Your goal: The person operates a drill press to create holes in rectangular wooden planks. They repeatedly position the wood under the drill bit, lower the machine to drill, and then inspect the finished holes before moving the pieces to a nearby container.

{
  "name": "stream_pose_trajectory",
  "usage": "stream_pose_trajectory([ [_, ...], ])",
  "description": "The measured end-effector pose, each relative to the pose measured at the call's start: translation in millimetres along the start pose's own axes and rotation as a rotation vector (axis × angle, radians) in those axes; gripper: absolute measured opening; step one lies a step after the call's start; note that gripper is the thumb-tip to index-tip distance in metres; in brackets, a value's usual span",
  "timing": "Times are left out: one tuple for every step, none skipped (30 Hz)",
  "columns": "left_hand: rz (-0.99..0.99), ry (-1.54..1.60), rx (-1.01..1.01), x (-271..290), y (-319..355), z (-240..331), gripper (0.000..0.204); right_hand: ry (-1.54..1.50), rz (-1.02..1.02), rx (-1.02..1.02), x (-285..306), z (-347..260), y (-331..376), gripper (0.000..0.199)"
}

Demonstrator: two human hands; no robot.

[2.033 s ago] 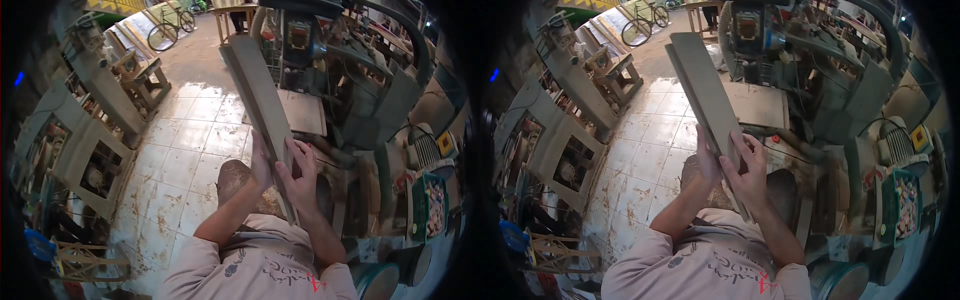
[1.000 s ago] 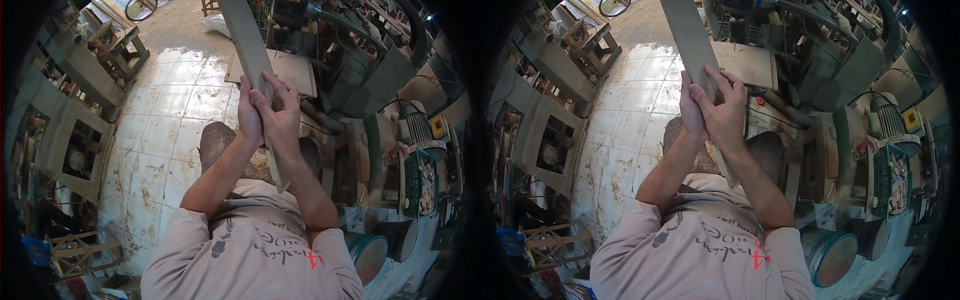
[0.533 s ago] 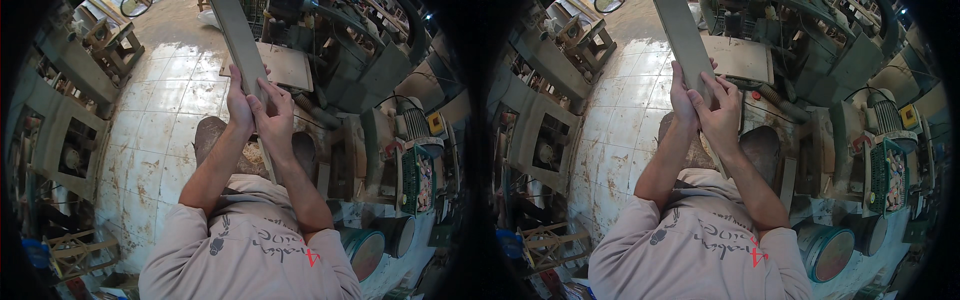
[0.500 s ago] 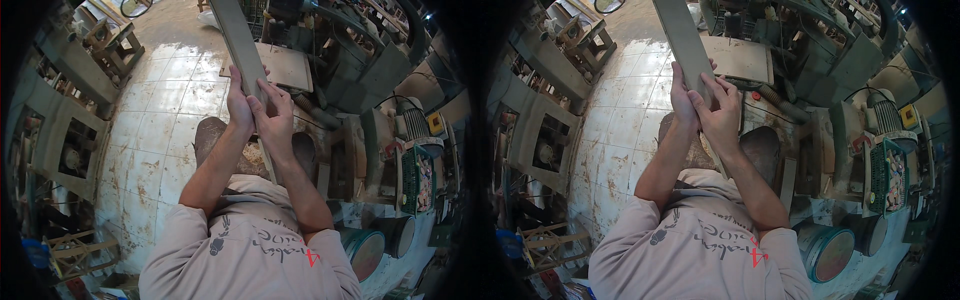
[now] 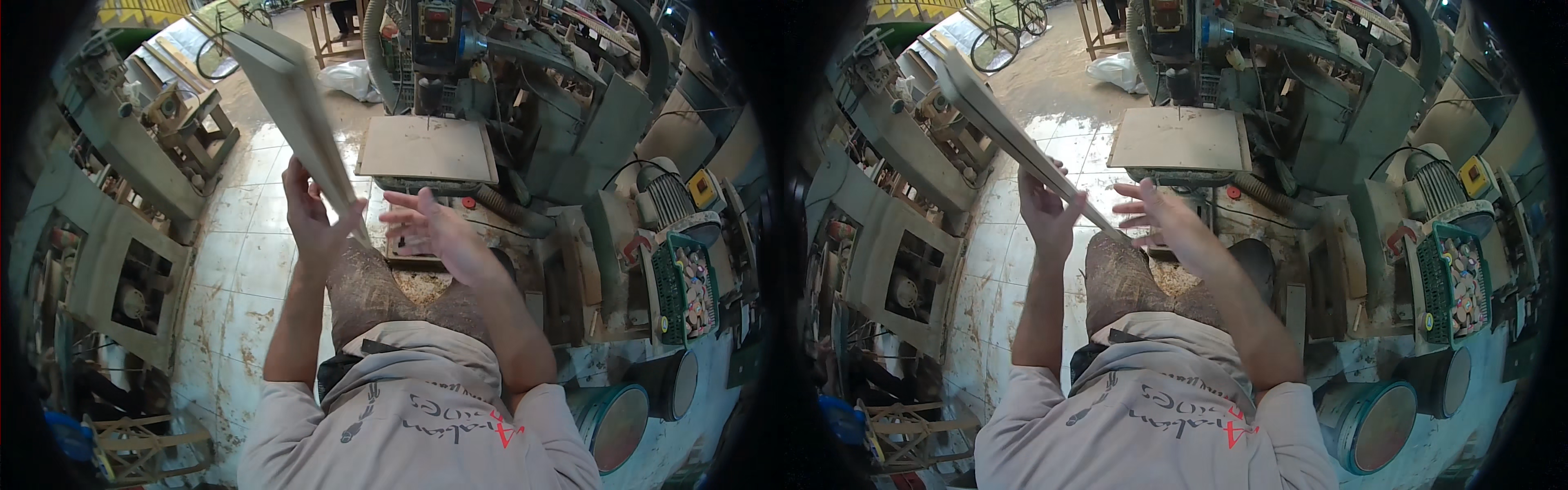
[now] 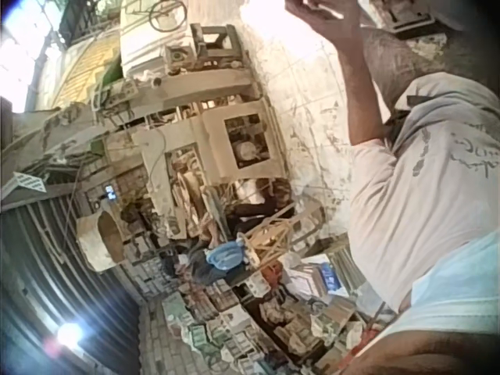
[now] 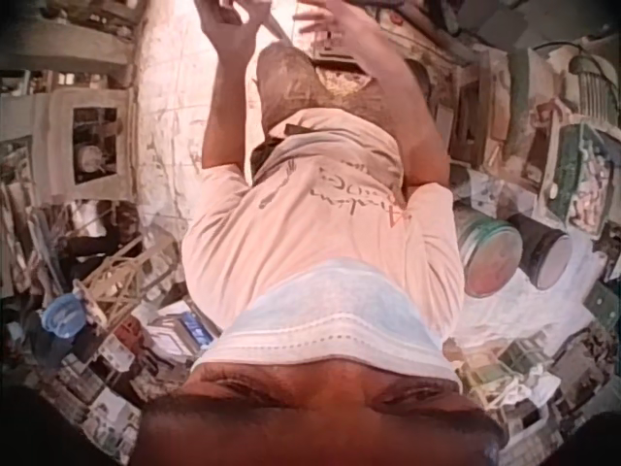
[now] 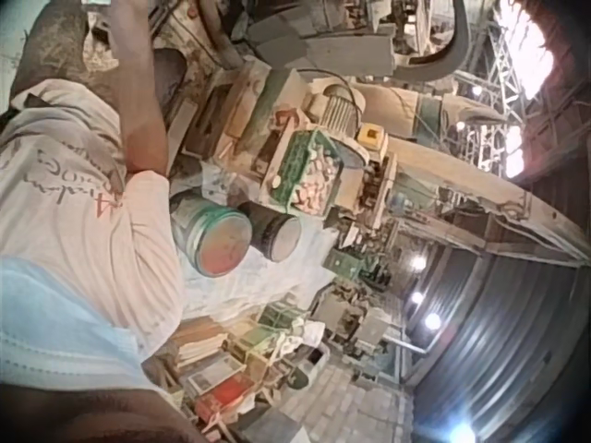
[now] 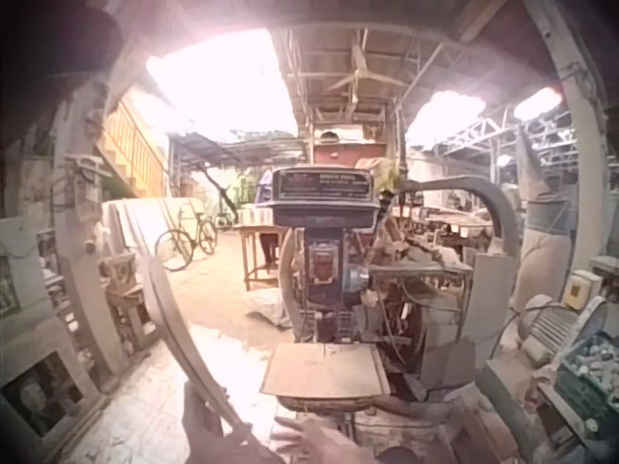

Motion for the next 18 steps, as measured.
stream_pose_trajectory([
  [-0.069, -0.089, -0.113, -4, 4, 7, 0.09, -0.08, -0.095, -0.073, -1, 10, 1, 0.077],
  [-0.162, -0.228, -0.207, -11, 7, 13, 0.09, -0.161, -0.19, -0.146, -1, 19, 4, 0.079],
  [-0.249, -0.378, -0.301, -17, 14, 18, 0.091, -0.241, -0.296, -0.221, -9, 24, 8, 0.08],
  [-0.293, -0.451, -0.347, -19, 25, 17, 0.092, -0.337, -0.338, -0.209, -16, 16, 16, 0.076],
  [-0.354, -0.447, -0.425, -26, 33, 21, 0.09, -0.387, -0.375, -0.234, -22, 18, 21, 0.072],
  [-0.413, -0.463, -0.5, -31, 43, 18, 0.085, -0.437, -0.412, -0.264, -29, 22, 27, 0.068],
  [-0.472, -0.479, -0.576, -37, 51, 17, 0.08, -0.486, -0.448, -0.295, -35, 26, 33, 0.063],
  [-0.493, -0.49, -0.627, -42, 58, 15, 0.074, -0.457, -0.345, -0.31, -32, 34, 33, 0.058],
  [-0.516, -0.505, -0.672, -46, 65, 15, 0.069, -0.434, -0.246, -0.327, -28, 43, 34, 0.052],
  [-0.561, -0.519, -0.68, -46, 71, 9, 0.062, -0.409, -0.148, -0.342, -24, 52, 34, 0.047],
  [-0.57, -0.499, -0.682, -46, 73, 7, 0.061, -0.383, -0.051, -0.357, -19, 58, 35, 0.042],
  [-0.581, -0.478, -0.683, -48, 74, 8, 0.061, -0.42, -0.107, -0.348, -20, 58, 38, 0.042],
  [-0.591, -0.459, -0.683, -49, 76, 8, 0.06, -0.454, -0.103, -0.325, -19, 57, 39, 0.043],
  [-0.612, -0.492, -0.648, -47, 80, -1, 0.061, -0.488, -0.099, -0.302, -20, 54, 40, 0.043],
  [-0.54, -0.592, -0.566, -43, 73, -6, 0.067, -0.522, -0.088, -0.278, -17, 52, 40, 0.044],
  [-0.465, -0.69, -0.482, -38, 66, -10, 0.073, -0.446, -0.092, -0.253, -8, 57, 39, 0.047],
  [-0.359, -0.64, -0.338, -20, 58, -21, 0.078, -0.403, -0.054, -0.243, -3, 57, 41, 0.048],
  [-0.24, -0.577, -0.198, -1, 49, -28, 0.085, -0.361, -0.02, -0.228, -1, 54, 44, 0.049],
])
Point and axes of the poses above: each hand's wrist, its own y-axis away from the middle knuckle, its own x-axis out of the back of the hand, z = x × y, the point moved 9 cm from there along -y, towards the middle knuckle, and after that the axes turned 11 degrees about y, right-handed, at the moved point
